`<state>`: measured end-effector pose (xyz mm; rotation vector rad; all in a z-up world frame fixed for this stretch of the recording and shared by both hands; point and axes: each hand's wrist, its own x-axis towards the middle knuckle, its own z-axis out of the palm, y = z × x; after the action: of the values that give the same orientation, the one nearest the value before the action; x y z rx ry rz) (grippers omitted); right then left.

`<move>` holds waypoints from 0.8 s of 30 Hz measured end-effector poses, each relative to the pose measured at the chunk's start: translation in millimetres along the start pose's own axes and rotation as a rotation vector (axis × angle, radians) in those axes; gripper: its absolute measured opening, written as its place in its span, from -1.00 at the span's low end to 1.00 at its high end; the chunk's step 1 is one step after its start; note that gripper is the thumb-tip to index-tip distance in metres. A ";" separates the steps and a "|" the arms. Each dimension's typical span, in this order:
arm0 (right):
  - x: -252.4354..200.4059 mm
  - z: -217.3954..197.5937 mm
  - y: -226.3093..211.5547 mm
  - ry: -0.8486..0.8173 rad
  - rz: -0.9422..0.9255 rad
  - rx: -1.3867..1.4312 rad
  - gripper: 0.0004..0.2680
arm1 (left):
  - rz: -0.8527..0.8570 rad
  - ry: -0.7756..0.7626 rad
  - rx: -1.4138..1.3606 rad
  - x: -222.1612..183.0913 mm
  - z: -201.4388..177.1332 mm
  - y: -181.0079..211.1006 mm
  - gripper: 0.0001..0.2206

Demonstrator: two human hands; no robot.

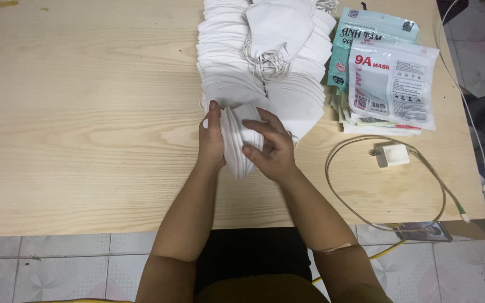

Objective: Packaging individual face masks into plastic bags at a manual workstation.

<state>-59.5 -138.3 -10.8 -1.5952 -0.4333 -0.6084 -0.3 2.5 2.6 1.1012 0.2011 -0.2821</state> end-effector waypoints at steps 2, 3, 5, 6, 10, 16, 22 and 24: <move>1.0 -1.4 -5.3 -0.015 0.025 0.000 -0.72 | 0.006 -0.011 0.001 27.6 -22.3 -38.6 -0.35; 1.7 -2.1 -7.9 -0.029 0.050 0.000 -0.75 | 0.012 -0.021 0.002 41.5 -33.4 -57.9 -0.35; 7.8 0.8 -15.9 -0.014 0.012 -0.040 -0.73 | 0.000 -0.002 0.000 23.1 -19.4 -31.6 -0.37; 10.7 2.4 -20.0 0.002 -0.027 -0.080 -0.71 | -0.012 0.017 -0.003 13.8 -12.5 -18.4 -0.39; 5.9 4.2 -17.5 -0.021 -0.004 -0.056 -0.79 | 0.005 0.030 -0.012 24.6 -21.2 -32.9 -0.44; 6.2 2.9 -16.2 -0.028 -0.036 -0.107 -0.72 | 0.026 0.019 -0.009 15.0 -11.3 -18.0 -0.47; 1.1 0.9 -14.0 -0.020 0.156 0.170 -0.46 | 0.094 0.076 0.097 8.8 -9.6 -8.2 -0.48; -0.5 0.6 -21.6 -0.040 0.247 0.133 -0.28 | 0.210 0.138 0.302 5.7 -13.0 -4.0 -0.63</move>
<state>-72.8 -135.2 5.8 -1.5071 -0.2937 -0.3529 3.5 11.8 -8.2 1.4312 0.1667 -0.0482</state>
